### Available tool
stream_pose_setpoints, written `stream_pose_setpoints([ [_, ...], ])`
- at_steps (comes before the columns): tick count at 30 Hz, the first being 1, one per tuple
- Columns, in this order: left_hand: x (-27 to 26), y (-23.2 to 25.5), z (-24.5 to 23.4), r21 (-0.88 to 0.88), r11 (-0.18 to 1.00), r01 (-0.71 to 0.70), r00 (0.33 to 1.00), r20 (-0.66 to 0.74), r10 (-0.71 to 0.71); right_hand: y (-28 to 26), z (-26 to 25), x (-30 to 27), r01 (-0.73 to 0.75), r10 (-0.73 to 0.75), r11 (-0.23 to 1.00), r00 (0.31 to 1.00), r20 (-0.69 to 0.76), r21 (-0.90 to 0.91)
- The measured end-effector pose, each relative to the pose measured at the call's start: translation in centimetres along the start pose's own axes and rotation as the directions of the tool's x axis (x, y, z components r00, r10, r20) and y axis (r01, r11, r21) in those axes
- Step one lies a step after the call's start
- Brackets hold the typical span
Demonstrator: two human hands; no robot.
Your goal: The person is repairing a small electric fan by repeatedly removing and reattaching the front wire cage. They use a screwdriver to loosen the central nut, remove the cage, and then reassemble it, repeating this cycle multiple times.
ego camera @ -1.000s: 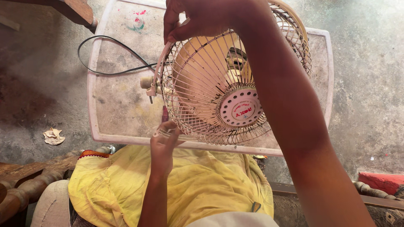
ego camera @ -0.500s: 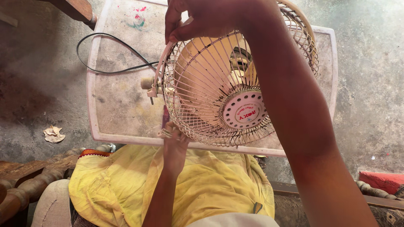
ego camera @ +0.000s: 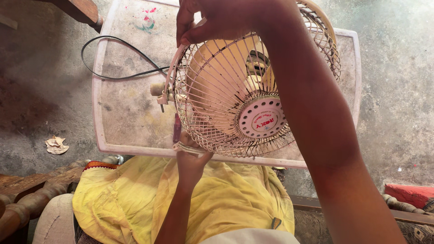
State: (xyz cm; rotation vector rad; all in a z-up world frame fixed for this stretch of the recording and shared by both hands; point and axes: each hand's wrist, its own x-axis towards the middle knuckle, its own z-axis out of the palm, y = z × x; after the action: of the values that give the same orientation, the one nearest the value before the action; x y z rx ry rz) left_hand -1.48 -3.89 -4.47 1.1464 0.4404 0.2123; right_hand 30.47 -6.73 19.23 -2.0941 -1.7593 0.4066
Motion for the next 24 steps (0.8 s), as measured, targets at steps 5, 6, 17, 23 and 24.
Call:
stream_pose_setpoints([
  [5,-0.2,0.5,0.6,0.069,0.997,-0.036,0.999,-0.033,0.038,-0.5,-0.1,-0.1,-0.043,0.043,0.999,0.999,-0.001,0.007],
  [6,-0.3,0.5,0.9,0.070,0.997,-0.045,0.998,-0.041,0.048,-0.8,-0.1,-0.2,-0.107,0.107,0.994,0.994,0.014,-0.004],
  [17,0.4,-1.1,0.8,0.033,0.990,-0.135,0.990,-0.025,0.135,-1.6,-0.8,-0.5,-0.028,0.028,0.997,1.000,-0.005,-0.068],
  [23,0.4,-1.3,0.5,-0.087,0.993,-0.078,0.996,-0.040,0.075,-1.2,-0.3,-1.0,-0.102,0.092,0.980,0.994,-0.064,-0.171],
  [24,0.5,-1.1,0.6,-0.127,0.989,-0.080,0.996,-0.034,0.077,-1.1,-0.3,-1.0,-0.090,0.079,0.981,0.995,-0.068,-0.172],
])
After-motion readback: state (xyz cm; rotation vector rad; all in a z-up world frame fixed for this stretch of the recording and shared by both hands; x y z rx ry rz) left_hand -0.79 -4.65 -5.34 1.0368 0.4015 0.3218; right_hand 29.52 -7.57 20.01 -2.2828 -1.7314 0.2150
